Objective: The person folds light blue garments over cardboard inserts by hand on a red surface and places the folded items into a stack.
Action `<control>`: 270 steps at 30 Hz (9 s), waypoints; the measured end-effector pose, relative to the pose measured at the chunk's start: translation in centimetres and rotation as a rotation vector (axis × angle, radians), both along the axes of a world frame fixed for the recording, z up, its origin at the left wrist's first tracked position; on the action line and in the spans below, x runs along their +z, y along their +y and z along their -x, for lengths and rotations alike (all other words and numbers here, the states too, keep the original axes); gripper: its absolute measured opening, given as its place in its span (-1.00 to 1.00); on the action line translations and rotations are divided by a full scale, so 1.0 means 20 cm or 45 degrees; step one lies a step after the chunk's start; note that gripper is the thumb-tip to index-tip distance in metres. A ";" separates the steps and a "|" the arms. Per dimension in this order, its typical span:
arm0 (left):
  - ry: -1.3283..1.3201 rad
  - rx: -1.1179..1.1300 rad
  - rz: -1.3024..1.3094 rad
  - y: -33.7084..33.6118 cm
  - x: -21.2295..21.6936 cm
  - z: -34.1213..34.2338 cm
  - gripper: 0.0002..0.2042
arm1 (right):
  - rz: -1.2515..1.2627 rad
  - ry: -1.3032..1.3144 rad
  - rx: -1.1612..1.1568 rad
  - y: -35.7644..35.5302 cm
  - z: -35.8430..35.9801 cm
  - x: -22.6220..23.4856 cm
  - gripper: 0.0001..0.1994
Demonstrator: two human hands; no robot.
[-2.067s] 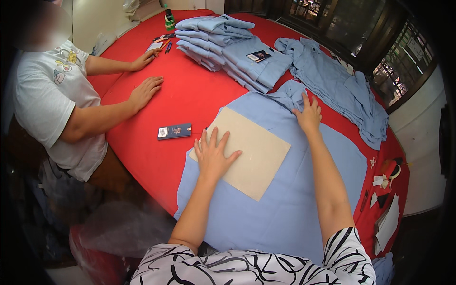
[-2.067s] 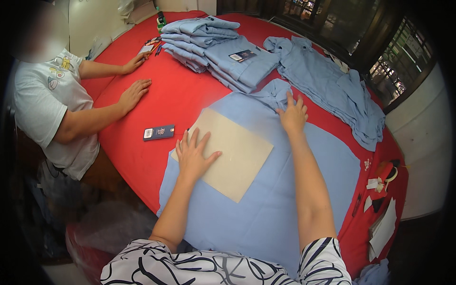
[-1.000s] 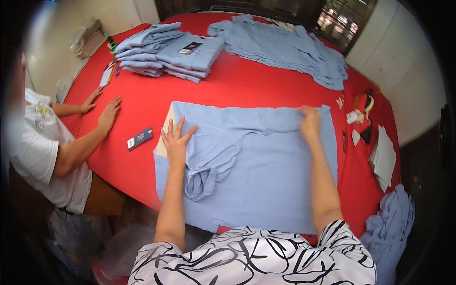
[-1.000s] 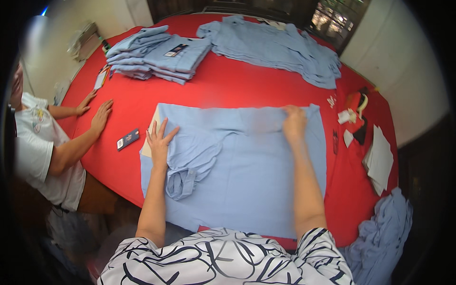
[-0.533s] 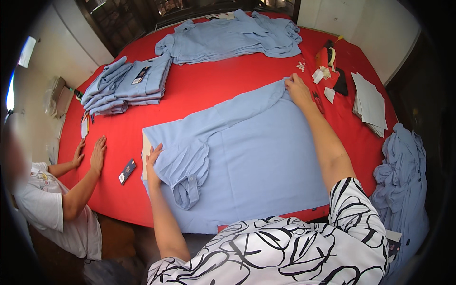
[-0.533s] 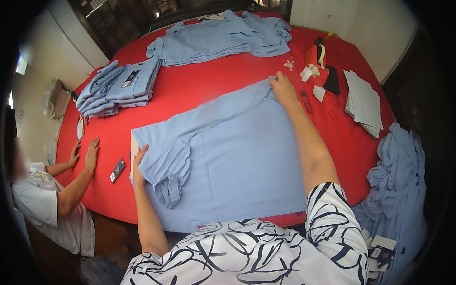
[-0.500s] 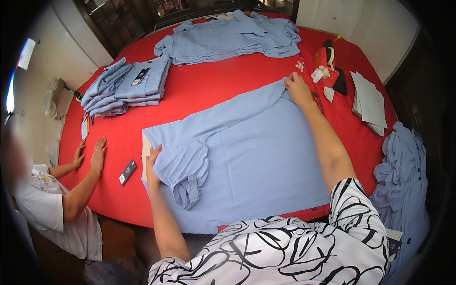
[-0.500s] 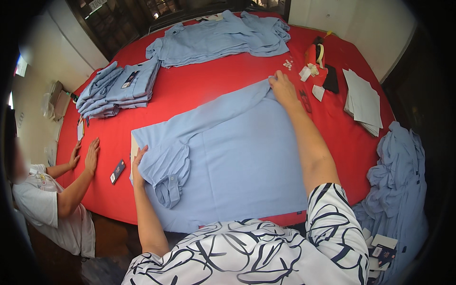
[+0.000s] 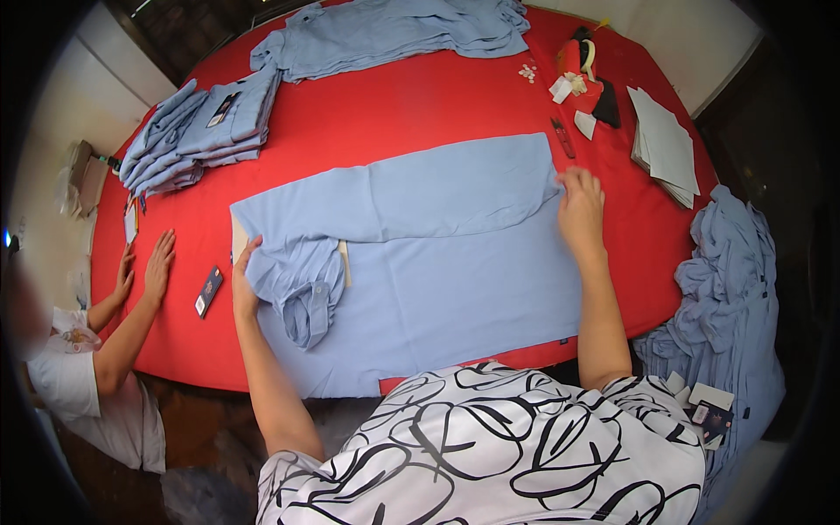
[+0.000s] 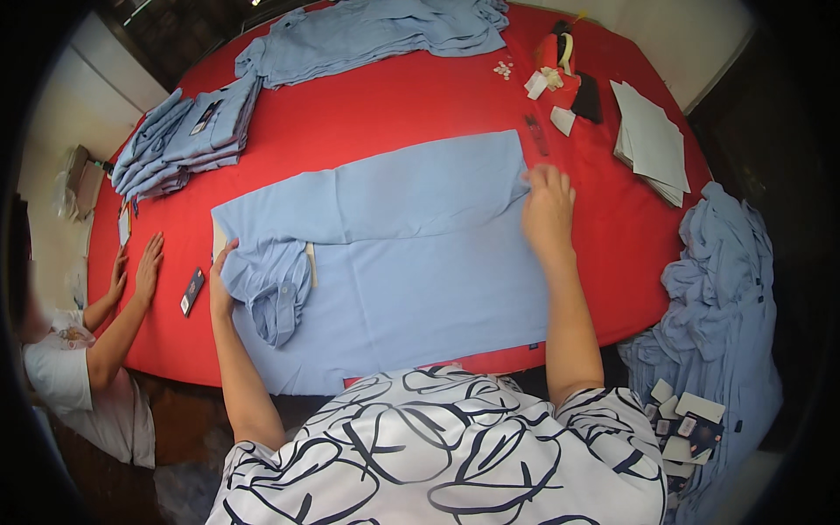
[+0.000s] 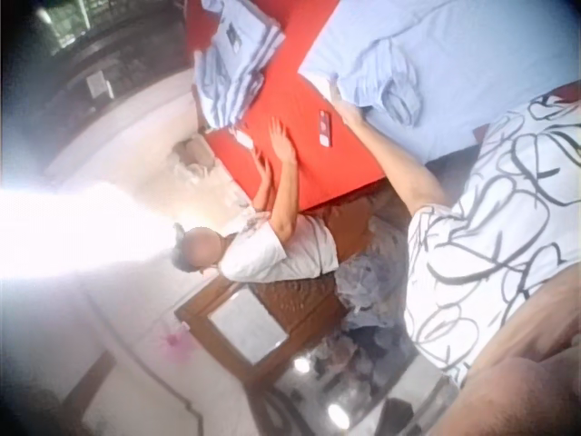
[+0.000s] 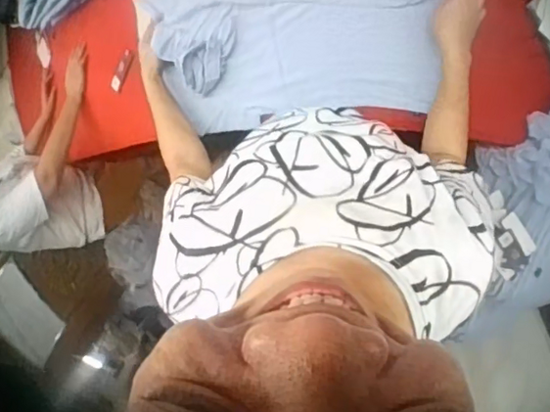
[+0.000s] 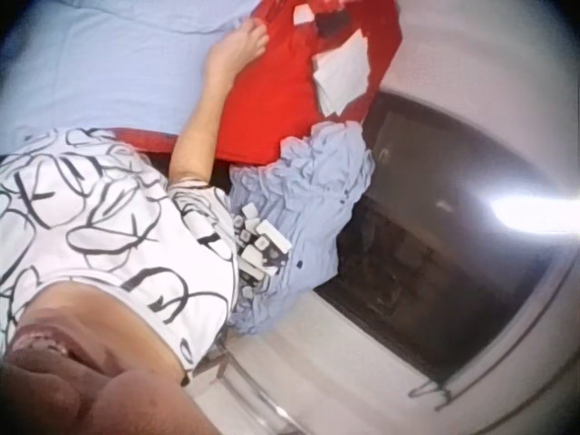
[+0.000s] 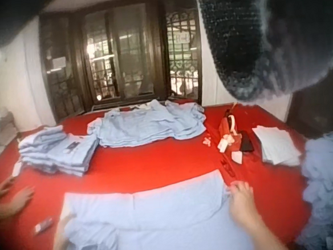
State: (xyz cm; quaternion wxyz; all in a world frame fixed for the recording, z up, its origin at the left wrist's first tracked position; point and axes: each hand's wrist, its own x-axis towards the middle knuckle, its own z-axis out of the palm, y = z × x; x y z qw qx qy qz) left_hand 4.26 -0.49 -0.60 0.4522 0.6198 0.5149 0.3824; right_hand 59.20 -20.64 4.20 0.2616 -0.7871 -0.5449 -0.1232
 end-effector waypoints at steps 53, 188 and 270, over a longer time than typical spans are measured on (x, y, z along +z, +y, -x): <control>0.999 -0.061 -0.414 -0.06 0.12 -0.01 -0.74 | 0.640 -0.061 2.111 -0.14 1.69 -0.16 -0.74; 0.313 -0.249 -0.571 -0.35 0.16 -1.50 -0.71 | 0.246 0.938 0.227 0.44 0.40 -0.19 -0.73; 0.088 0.038 -0.207 0.21 0.61 -0.25 -0.61 | 0.100 1.094 0.909 0.45 1.23 0.03 -0.64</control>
